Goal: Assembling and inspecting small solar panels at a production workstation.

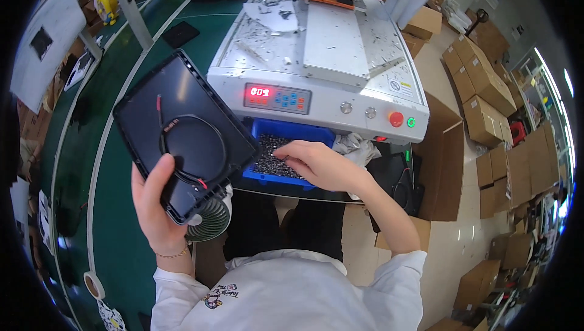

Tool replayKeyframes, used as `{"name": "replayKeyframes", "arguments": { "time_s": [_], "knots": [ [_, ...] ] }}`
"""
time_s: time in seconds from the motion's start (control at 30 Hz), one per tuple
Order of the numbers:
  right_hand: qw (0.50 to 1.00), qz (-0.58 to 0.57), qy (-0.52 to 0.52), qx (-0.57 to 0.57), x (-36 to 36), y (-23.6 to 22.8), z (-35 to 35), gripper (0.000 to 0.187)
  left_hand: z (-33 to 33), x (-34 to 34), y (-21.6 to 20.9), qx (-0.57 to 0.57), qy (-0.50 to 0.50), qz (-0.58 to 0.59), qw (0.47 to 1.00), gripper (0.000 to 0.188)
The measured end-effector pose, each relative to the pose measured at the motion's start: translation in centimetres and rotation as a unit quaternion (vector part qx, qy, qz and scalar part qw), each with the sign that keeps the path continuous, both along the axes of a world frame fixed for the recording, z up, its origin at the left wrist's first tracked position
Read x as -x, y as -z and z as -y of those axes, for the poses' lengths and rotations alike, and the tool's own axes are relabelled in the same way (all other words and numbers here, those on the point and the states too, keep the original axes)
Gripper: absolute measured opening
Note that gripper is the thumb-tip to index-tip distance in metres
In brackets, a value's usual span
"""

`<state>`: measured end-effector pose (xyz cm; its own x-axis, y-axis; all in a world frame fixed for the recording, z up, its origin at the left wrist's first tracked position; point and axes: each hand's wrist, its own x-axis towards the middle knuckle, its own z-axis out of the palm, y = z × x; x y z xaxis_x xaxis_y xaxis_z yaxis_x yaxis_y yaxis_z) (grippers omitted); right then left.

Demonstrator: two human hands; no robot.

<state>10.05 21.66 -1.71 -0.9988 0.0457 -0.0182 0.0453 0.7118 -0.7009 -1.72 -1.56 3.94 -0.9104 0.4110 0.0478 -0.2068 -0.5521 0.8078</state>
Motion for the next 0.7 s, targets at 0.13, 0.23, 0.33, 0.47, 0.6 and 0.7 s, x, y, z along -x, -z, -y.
{"name": "replayKeyframes", "arguments": {
  "time_s": [0.13,0.23,0.33,0.47,0.6,0.7],
  "knots": [
    [0.996,-0.024,-0.066,-0.05,3.6,3.6,-0.4,0.028,1.4,1.3,-0.9,-0.023,-0.019,0.007,1.0,0.036],
    [0.992,0.003,-0.098,-0.081,4.9,3.4,-0.1,0.022,2.5,2.3,-0.5,-0.021,-0.005,0.024,0.999,0.037],
    [0.99,0.015,-0.109,-0.083,5.0,3.8,-0.5,0.021,2.7,2.7,-0.4,-0.022,0.013,0.036,0.999,0.037],
    [0.993,0.021,-0.1,-0.058,5.0,4.0,-0.6,0.017,2.0,2.9,-0.2,-0.019,0.034,0.043,0.998,0.037],
    [0.998,0.016,-0.061,-0.031,4.5,2.8,-0.3,0.013,2.0,3.5,0.5,-0.024,0.096,0.059,0.993,0.045],
    [0.999,-0.046,-0.023,0.008,4.0,2.4,-0.1,0.012,1.7,3.5,0.6,-0.019,0.099,0.061,0.993,0.046]
  ]
}}
